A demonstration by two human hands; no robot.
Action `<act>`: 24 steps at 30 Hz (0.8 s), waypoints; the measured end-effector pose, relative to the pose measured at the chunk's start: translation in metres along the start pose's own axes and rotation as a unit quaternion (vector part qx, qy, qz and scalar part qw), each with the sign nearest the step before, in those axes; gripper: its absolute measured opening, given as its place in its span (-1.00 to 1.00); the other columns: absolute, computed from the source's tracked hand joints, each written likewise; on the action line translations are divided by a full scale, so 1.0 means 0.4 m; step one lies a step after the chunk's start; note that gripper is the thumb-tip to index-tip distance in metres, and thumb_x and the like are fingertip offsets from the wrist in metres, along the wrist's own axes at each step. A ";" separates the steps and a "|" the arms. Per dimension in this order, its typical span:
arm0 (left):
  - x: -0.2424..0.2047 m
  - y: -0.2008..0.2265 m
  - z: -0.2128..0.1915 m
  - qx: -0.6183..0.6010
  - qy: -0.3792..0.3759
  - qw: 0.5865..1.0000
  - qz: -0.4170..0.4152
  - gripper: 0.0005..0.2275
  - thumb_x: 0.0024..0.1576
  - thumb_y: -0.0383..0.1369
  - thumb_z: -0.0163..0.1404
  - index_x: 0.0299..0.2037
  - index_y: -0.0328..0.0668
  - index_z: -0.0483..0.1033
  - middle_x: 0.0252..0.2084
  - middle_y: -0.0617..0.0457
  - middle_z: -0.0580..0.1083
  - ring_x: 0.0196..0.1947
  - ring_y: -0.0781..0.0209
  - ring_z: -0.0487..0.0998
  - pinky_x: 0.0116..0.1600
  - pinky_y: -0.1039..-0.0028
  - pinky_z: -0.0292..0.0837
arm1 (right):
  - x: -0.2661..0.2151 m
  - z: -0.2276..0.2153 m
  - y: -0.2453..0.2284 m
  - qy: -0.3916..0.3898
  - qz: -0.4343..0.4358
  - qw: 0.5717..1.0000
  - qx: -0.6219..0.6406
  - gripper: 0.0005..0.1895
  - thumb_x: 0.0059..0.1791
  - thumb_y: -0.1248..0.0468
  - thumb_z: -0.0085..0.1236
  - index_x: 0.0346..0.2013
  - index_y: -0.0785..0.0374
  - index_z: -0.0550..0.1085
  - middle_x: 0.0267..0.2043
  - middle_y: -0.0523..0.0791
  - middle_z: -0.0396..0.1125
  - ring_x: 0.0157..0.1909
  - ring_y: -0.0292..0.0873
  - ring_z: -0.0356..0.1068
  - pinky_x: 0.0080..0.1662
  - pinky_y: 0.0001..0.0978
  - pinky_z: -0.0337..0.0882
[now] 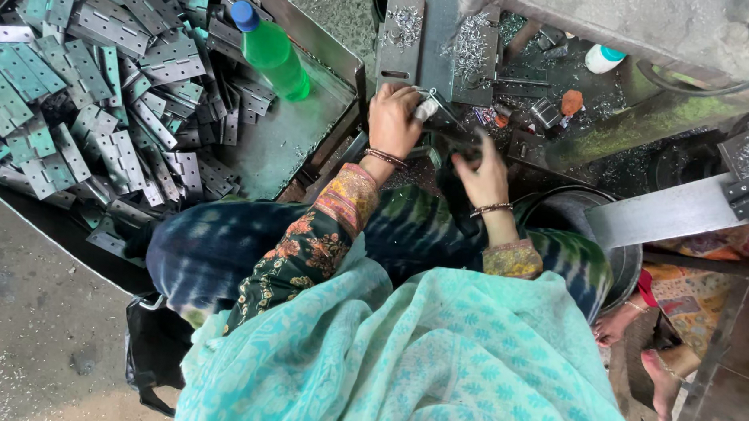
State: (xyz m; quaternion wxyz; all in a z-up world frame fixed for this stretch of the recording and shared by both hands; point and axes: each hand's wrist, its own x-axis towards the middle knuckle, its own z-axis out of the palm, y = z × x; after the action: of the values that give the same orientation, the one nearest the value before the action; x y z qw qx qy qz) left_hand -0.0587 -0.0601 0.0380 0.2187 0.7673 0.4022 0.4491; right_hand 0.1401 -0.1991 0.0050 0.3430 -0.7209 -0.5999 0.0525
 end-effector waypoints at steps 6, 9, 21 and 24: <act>0.093 -0.033 0.046 -0.218 -0.051 0.969 -0.105 -0.77 0.08 -0.39 0.21 -0.07 -0.17 0.65 -0.06 0.04 0.63 0.01 0.02 0.56 0.16 0.30 0.47 | 0.153 0.002 -0.029 0.086 0.161 0.894 0.410 -0.62 0.05 0.34 0.28 0.15 0.29 0.45 -0.13 -0.14 0.49 -0.26 -0.26 0.48 -0.29 -0.35 0.46; 0.146 -0.043 0.003 0.094 -0.061 0.993 -0.036 -0.68 0.04 -0.34 0.20 0.03 -0.07 0.60 0.17 0.06 0.51 0.22 -0.02 0.36 0.28 0.05 0.31 | 0.184 0.024 -0.056 0.121 0.076 0.967 0.209 -0.71 0.09 0.35 0.31 0.08 0.25 0.47 -0.12 -0.11 0.46 -0.22 -0.20 0.46 -0.24 -0.27 0.48; 0.014 -0.032 0.107 0.297 -0.198 0.934 0.035 -0.61 0.26 -0.15 -0.13 0.23 -0.10 0.47 0.32 0.05 0.36 0.50 -0.14 -0.01 0.40 -0.47 -0.30 | 0.073 0.033 -0.166 -0.034 -0.024 0.992 -0.118 -0.46 -0.09 0.32 0.25 0.20 0.17 0.43 0.19 0.03 0.31 0.19 0.13 0.36 0.10 -0.08 0.45; 0.041 -0.063 0.146 0.290 -0.183 0.939 0.037 -0.63 0.26 -0.24 -0.14 0.24 -0.09 0.48 0.31 0.07 0.38 0.50 -0.13 0.02 0.42 -0.47 -0.32 | -0.014 -0.018 -0.178 -0.088 0.015 0.986 -0.142 -0.37 -0.12 0.21 0.28 0.24 0.18 0.37 0.21 0.08 0.30 0.19 0.20 0.33 0.09 -0.02 0.43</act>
State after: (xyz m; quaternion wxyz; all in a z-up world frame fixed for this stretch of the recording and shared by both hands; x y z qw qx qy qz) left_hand -0.0143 -0.0304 -0.0005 0.0393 0.8806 0.4394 0.1729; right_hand 0.0832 -0.2040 0.0484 0.1824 -0.7638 -0.6182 0.0357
